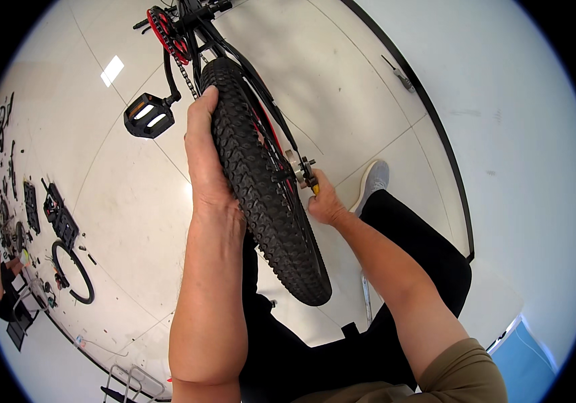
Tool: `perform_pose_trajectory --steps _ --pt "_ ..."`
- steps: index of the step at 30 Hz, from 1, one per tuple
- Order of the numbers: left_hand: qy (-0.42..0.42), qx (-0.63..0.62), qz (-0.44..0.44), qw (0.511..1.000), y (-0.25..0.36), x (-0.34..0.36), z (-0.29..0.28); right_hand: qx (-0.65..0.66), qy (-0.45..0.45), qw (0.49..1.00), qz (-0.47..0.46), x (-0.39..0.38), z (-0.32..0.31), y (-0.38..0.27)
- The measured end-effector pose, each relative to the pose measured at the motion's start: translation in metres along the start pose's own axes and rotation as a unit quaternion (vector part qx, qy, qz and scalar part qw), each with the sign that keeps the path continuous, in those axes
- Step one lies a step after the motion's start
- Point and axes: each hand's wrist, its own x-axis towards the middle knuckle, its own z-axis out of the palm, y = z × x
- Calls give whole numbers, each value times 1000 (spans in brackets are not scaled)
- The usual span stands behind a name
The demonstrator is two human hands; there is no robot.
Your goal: The person uses pliers to adjust the rear derailleur and chain on a bicycle. They rotate the rear wheel to test the chain movement and continue making small adjustments to the derailleur mechanism.
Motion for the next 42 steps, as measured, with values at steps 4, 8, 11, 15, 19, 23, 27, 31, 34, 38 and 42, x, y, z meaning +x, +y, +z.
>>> perform_pose_trajectory --steps 4,8,11,15,19,23,27,31,34,38,42 --pt "-8 12 13 1000 -1 -2 0 -37 -9 998 48 -5 -7 -13" --pt "0 1 4 1000 0 -3 2 -78 -41 987 132 -10 -18 -56" --pt "9 -5 -9 1000 2 -7 7 -127 -64 977 158 -10 -26 -68" --pt "20 -16 -10 1000 0 -5 3 -146 -71 971 175 -10 -27 -74" --pt "-4 -35 14 999 -4 1 0 -173 -25 982 73 -16 -33 -73" --pt "-6 -56 12 998 -8 0 1 -109 -57 975 186 -14 -55 -72" --pt "-25 -84 5 996 -7 -9 8 -1 -54 951 303 -27 -90 -132" --pt "-70 -157 18 985 -9 -15 18 169 19 938 302 -52 -113 -193" --pt "-117 -196 18 973 -8 -23 27 230 77 944 223 -81 -131 -242" --pt "-158 -232 -10 960 -7 -34 31 170 115 973 101 -129 -146 -300" --pt "-191 -254 -49 947 -5 -37 26 -138 119 982 -38 -161 -117 -327"
